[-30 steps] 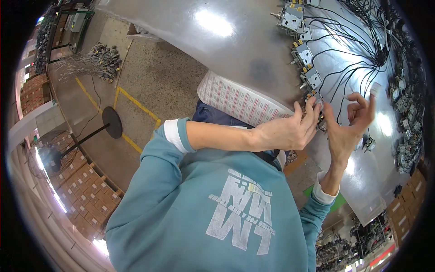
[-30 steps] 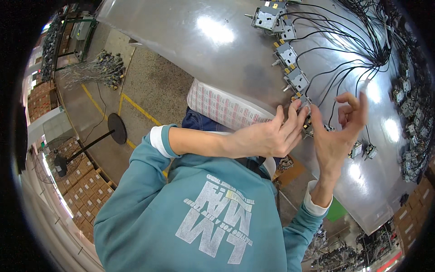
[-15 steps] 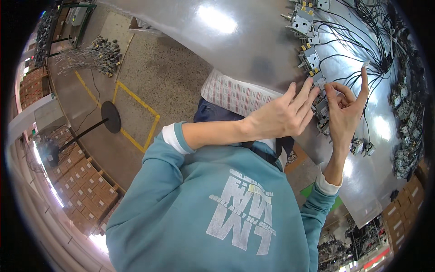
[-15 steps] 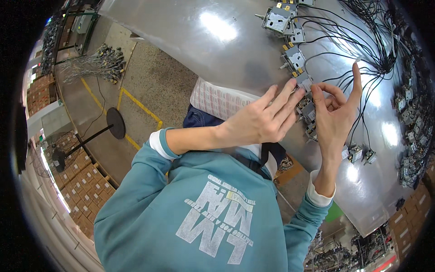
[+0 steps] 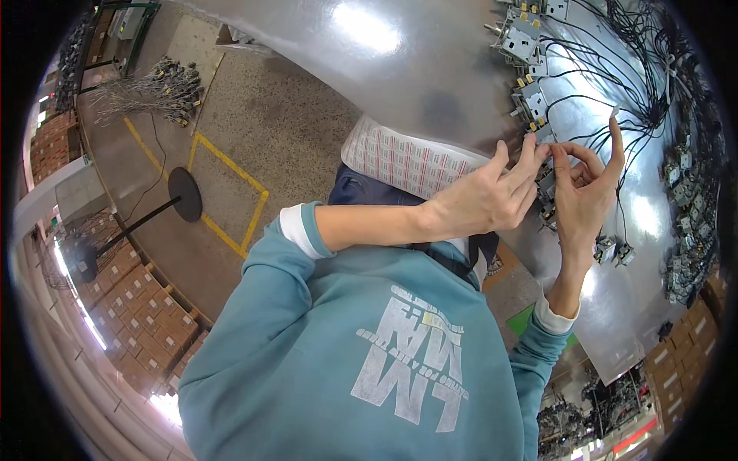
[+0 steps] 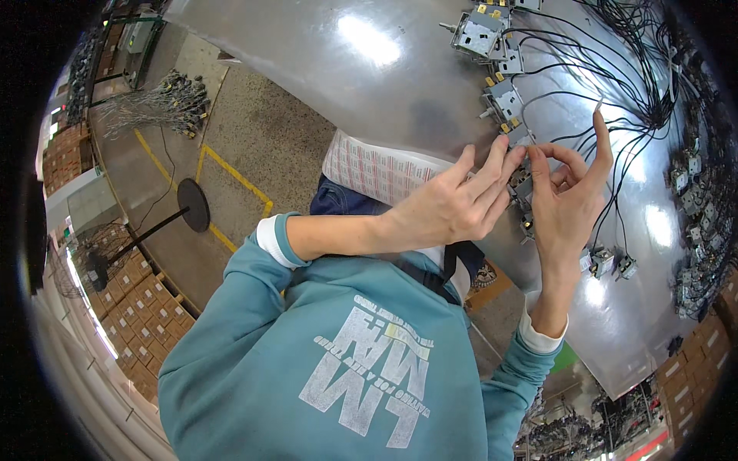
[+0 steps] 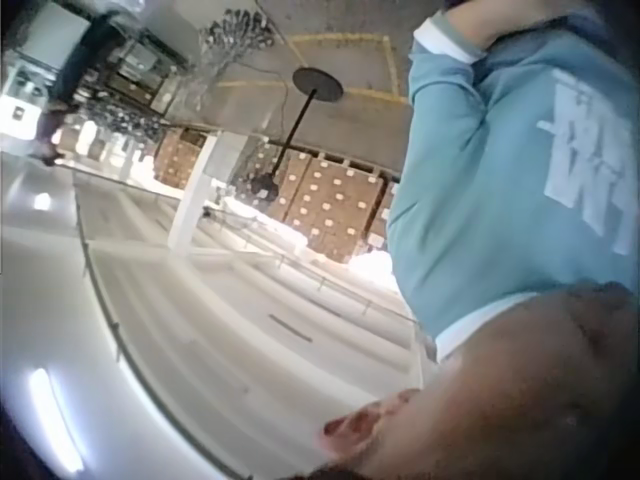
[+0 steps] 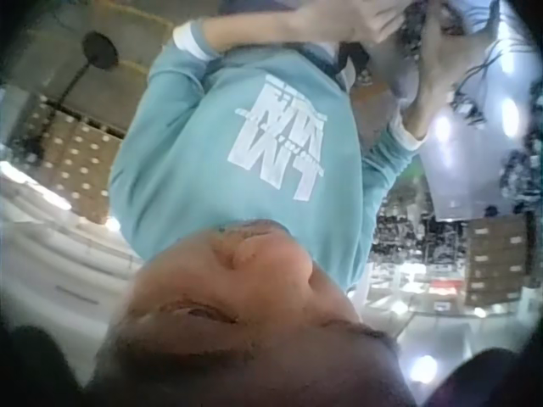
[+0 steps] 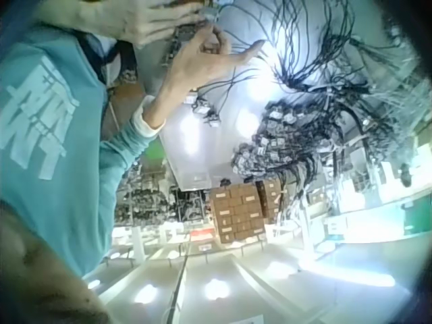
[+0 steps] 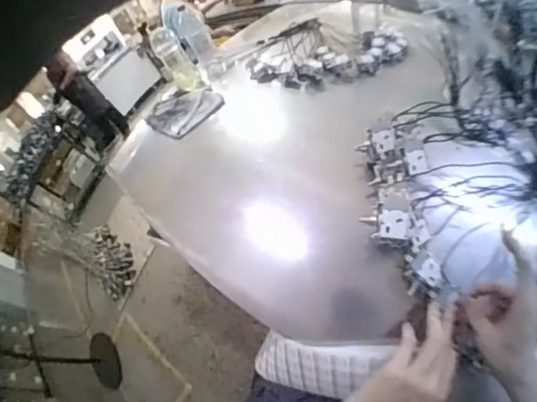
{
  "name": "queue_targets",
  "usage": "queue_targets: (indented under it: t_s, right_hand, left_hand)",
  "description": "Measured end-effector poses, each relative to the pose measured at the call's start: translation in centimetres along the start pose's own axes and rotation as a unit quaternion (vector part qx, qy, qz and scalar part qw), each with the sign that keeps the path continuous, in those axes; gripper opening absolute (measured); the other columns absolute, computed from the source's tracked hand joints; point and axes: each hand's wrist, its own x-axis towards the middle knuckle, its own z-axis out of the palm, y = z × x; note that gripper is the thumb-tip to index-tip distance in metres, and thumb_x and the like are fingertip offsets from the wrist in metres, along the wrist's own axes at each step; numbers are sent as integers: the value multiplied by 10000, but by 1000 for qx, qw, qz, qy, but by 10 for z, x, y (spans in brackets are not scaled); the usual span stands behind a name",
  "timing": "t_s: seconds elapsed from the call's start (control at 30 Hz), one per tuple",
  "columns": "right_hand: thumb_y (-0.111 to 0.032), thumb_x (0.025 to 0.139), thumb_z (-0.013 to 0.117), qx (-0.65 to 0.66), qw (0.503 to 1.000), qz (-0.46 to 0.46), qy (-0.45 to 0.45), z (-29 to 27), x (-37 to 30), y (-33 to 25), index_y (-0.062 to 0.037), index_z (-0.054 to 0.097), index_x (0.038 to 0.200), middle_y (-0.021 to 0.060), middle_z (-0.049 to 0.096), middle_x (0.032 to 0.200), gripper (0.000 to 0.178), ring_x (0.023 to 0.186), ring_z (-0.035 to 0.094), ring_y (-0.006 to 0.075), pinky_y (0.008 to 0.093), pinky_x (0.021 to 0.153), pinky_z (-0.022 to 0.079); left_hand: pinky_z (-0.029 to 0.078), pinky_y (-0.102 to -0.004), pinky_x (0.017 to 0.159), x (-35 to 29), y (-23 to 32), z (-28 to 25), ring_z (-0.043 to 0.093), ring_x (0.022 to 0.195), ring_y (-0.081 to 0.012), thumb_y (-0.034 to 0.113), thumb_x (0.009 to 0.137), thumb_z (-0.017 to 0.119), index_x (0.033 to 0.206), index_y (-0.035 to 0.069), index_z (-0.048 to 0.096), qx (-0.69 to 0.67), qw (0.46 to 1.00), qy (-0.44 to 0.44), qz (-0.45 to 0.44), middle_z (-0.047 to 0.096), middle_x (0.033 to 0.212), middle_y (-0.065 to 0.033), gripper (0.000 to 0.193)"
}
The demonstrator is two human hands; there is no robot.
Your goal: The recorder is assembling or checking a set of wiring harnesses by attaching components to a template or board on a workbench.
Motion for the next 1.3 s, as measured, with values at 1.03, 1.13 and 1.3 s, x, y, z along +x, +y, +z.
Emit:
queue_targets:
  t_s: [1.03, 1.13, 1.3]
  right_hand:
    - [-263, 1075, 758, -81, 995, 1, -65, 0, 38, 1, -7, 757, 1122, 32, 718, 1159, 260, 977, 676, 123, 287, 810, 529]
    - [-261, 1068, 762, -56, 996, 8, -73, -9, 43, 11, 27, 749, 1101, 52, 728, 1105, 289, 956, 686, 144, 302, 838, 534]
    - [-320, 1073, 756, -83, 988, 73, -107, -26, 36, 20, 10, 746, 1131, 68, 757, 981, 335, 858, 674, 137, 296, 743, 514]
  left_hand:
    - [587, -529, 1074, 7, -4, 14, 690, 1215, -525, 194, 924, 629, 1072, -100, 731, -244, 966, 84, -4, 708, 1313, -325, 345]
    - [632, -458, 1021, 2, -1, 15, 647, 1316, -509, 173, 873, 695, 967, -71, 694, -288, 956, 65, 8, 654, 1437, -309, 261]
    - [631, -415, 1028, 1, 17, 34, 639, 1367, -429, 154, 936, 700, 977, -43, 701, -318, 943, 95, 31, 639, 1491, -261, 202]
